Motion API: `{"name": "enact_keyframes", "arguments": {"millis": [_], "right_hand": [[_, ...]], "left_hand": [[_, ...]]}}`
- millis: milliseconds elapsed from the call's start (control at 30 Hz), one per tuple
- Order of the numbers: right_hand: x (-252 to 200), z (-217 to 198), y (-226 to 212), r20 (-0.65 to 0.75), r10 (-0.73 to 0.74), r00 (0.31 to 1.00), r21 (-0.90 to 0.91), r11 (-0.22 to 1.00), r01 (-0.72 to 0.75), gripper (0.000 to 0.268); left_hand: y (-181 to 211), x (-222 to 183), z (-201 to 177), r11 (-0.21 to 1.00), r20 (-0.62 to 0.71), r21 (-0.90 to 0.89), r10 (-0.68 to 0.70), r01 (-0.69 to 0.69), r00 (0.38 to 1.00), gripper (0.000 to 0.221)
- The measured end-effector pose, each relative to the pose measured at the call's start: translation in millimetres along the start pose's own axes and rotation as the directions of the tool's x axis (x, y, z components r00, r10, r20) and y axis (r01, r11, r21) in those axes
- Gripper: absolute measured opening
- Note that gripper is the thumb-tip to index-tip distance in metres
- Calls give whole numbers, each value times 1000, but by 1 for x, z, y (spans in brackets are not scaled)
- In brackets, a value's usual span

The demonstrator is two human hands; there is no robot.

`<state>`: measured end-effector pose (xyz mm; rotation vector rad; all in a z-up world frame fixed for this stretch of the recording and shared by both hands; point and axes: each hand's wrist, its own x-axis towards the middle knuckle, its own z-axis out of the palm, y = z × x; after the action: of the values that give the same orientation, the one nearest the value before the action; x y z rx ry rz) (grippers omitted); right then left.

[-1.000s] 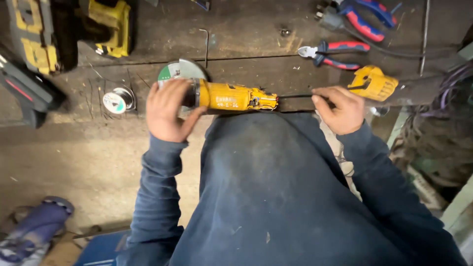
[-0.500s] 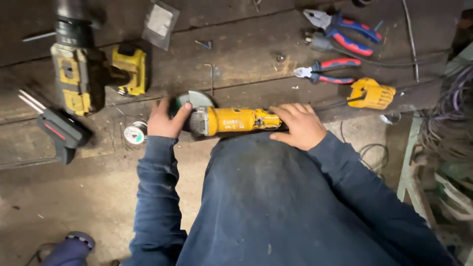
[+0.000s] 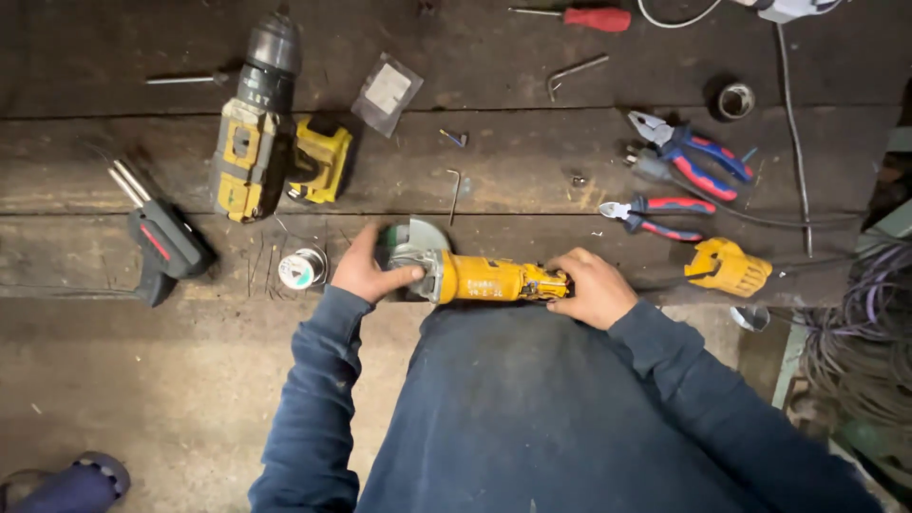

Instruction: The person repairs a yellow angle grinder at a workbench. They handle small internal components, use a screwdriver on the tool's parts, and manipulate a small switch-like component and wire by hand while working over their lap and the bench.

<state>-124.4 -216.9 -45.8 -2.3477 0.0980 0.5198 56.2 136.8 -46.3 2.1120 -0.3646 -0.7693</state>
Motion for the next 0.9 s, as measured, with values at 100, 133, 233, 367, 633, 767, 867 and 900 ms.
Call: {"name": "enact_keyframes", "arguments": {"millis": [100,133,233,367,633,767,867,900], "right_hand": [[-5,3,-2,71,77,994,70,994,-82,62],[-3,0,-4,50,83,995,49,995,-85,62],[0,2,0,22,69,997,0,998,-69,65],[-3,-3,-2,-13,7,1000,-16,1000,-8,65],[-3,-8,-7,36,-23,999,-17,1000,24,62],[-2,-9,-11,-7,-18,1000,-72,997,18,58],[-8,-18,-19,-119,58,991,-131,989,-74,51],[-11,-20,-22,-112,98,989,-122,986,-112,51]], "left_hand": [[7,-15,1,998,18,20,53,-53,998,94],[12,-17,-3,987,54,82,133,-137,990,95],[19,-18,-7,964,108,144,209,-224,972,99],[22,-21,-10,951,139,246,159,-190,977,110],[14,-9,-14,930,200,264,206,-255,958,114],[35,-16,-16,886,258,322,258,-335,931,114],[58,-29,-17,840,185,447,250,-308,950,108],[55,-30,-15,846,221,427,246,-320,944,108]]}}
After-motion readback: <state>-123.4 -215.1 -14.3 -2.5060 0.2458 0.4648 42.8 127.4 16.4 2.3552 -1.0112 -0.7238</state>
